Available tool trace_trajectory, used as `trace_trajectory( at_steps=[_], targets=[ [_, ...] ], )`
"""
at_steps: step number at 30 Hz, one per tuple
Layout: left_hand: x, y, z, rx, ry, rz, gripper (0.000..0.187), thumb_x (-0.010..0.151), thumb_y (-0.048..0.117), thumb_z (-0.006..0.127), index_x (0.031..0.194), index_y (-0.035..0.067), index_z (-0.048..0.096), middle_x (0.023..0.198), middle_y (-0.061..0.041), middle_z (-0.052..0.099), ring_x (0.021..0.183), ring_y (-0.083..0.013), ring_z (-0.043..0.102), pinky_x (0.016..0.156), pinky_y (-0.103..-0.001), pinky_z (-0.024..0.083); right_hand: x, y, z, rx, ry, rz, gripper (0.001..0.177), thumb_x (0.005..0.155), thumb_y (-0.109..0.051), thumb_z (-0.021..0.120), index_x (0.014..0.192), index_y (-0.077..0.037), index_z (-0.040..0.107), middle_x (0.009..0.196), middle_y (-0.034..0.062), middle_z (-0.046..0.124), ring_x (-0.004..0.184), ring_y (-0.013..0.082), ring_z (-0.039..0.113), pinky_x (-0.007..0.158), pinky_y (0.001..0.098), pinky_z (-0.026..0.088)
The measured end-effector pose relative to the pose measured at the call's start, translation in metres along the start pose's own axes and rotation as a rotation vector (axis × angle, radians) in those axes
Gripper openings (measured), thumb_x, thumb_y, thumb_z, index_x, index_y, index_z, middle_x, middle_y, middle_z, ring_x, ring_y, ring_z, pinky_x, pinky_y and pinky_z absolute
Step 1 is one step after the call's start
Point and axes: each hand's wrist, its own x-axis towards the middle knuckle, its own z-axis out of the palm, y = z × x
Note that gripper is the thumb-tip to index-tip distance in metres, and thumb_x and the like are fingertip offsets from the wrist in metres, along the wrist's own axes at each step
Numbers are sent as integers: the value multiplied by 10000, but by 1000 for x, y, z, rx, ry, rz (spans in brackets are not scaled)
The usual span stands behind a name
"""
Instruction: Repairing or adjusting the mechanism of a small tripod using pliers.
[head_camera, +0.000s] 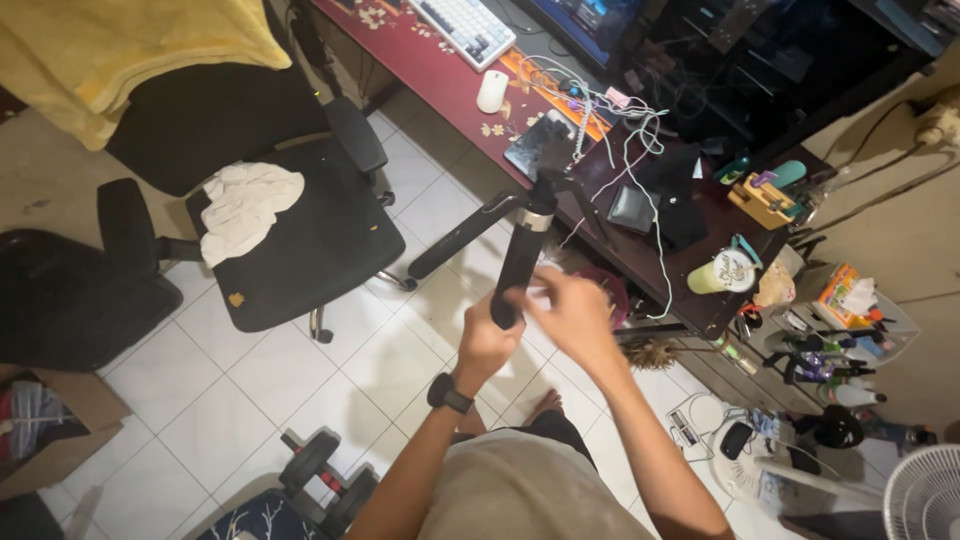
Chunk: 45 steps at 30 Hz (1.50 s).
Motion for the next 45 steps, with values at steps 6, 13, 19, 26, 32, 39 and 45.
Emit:
trace_trajectory(
  at_steps=[6, 13, 19, 26, 32, 39, 45],
  targets=[
    [14, 11, -15, 309, 49, -181, 260, 833, 105, 701, 1082, 43, 661, 763, -216, 698, 781, -377, 707, 650, -391, 550, 2, -17, -41, 22, 370, 66, 118, 968, -100, 710, 948, 8, 752, 673, 35, 680, 549, 59, 544, 519, 227, 410],
    [14, 6, -17, 570, 153, 73, 248, 861, 158, 774, 1079, 92, 678, 916, -155, 729, 810, -360, 713, 696, -428, 554, 2, -49, -43, 275, 252, -51, 204, 952, -14, 747, 1106, 11, 615, 916, 60, 684, 818, 46, 635, 673, 196, 511],
    [14, 27, -14, 564, 198, -18, 378, 772, 243, 830, 1062, 89, 644, 896, -139, 729, 829, -344, 712, 696, -425, 552, 8, -45, -39, 482, 224, 77, 538, 951, 38, 719, 1417, 8, 451, 1026, 111, 688, 882, 146, 678, 741, 231, 541],
    [3, 18, -8, 378, 210, 72, 353, 928, 229, 754, 1138, 8, 577, 926, -183, 695, 835, -341, 707, 735, -419, 549, 6, -26, -29, 1003, -26, 173, 564, 940, 67, 609, 1468, -6, 423, 1162, 149, 678, 1019, 215, 725, 759, 295, 559],
    [5, 21, -5, 275, 108, -135, 390, 881, 218, 791, 1082, -2, 539, 845, -172, 725, 775, -327, 761, 667, -391, 568, -7, -15, -23, 904, -158, 57, 552, 1018, 86, 601, 1539, -8, 444, 1195, 159, 671, 1037, 213, 673, 936, 339, 552],
    [1, -4, -13, 185, 126, -58, 407, 892, 148, 757, 1132, 12, 459, 796, -175, 687, 716, -337, 734, 635, -409, 549, -13, -42, -17, 1259, -89, 216, 387, 1055, -216, 519, 1405, -91, 411, 1012, 125, 664, 719, 178, 652, 591, 283, 520],
    [1, -17, -16, 243, 222, -1, 440, 857, 140, 785, 1138, 13, 471, 818, -195, 675, 725, -380, 706, 672, -451, 548, -22, -38, -21, 1340, -203, 378, 368, 1110, -326, 474, 1221, 20, 528, 849, 90, 572, 684, 145, 523, 613, 302, 453]
  ],
)
